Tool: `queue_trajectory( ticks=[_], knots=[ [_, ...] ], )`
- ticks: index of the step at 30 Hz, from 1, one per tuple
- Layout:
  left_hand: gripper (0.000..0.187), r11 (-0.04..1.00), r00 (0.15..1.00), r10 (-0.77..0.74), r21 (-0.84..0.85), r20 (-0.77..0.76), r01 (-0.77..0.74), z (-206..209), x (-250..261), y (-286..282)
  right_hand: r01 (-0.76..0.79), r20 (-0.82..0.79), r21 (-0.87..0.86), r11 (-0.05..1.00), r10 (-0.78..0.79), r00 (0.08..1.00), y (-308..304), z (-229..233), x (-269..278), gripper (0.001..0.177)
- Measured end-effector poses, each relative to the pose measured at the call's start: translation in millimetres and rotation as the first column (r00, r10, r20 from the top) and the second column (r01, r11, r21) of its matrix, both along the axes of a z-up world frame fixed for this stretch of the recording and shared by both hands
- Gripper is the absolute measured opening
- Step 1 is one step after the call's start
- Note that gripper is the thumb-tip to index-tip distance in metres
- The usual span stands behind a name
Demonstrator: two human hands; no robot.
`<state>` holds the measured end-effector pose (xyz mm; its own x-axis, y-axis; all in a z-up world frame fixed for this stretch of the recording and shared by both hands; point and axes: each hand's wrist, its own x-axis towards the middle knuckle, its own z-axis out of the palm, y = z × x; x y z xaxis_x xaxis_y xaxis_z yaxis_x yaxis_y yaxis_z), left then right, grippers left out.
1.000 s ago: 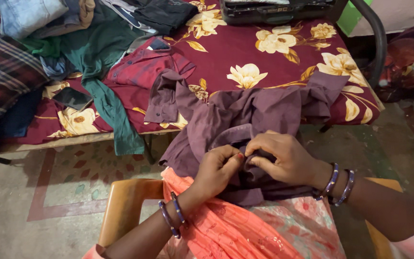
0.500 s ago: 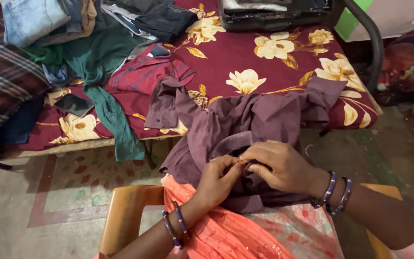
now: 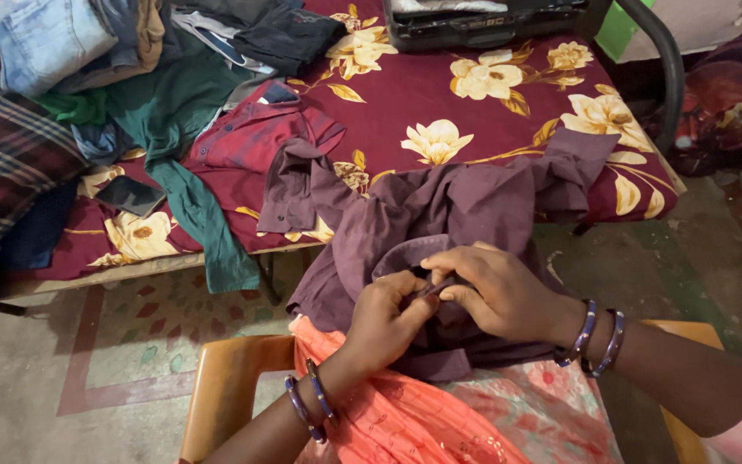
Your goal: The person buttons a long-sleeved shirt by hand while it lies on a bed, working down the front placket from the middle to the bottom and then buttoning the cuffs.
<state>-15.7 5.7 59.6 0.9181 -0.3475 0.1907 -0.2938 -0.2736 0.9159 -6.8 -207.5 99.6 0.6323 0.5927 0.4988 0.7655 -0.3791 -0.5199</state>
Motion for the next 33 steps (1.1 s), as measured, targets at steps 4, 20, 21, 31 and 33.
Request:
queue_trajectory(
  ticks=[4, 20, 21, 31, 33],
  knots=[
    [0.016, 0.995, 1.0, -0.022, -0.102, 0.009, 0.022, -21, 2, -2, -0.009, -0.157, -0.004, 1.0, 0.009, 0.988, -4, -1, 5, 0.047],
    [0.013, 0.952, 0.99, -0.091, -0.302, -0.104, 0.056, -40, 10, -4, -0.078, -0.122, 0.074, 0.994, 0.087, 0.989, -5, -1, 4, 0.065],
    [0.013, 0.969, 0.998, -0.056, -0.241, -0.009, 0.052, -38, 10, -5, -0.074, -0.119, 0.078, 0.994, 0.083, 0.989, -5, -3, 4, 0.064],
    [0.018, 0.991, 0.914, 0.128, -0.021, 0.384, -0.13, 1, -5, -5, -0.046, 0.01, -0.068, 0.997, 0.047, 0.999, -9, -6, 5, 0.064],
    [0.02, 0.994, 0.944, 0.108, -0.006, 0.313, -0.112, 2, -7, -5, -0.043, -0.064, -0.108, 0.993, 0.036, 0.997, -10, -4, 7, 0.064]
  ],
)
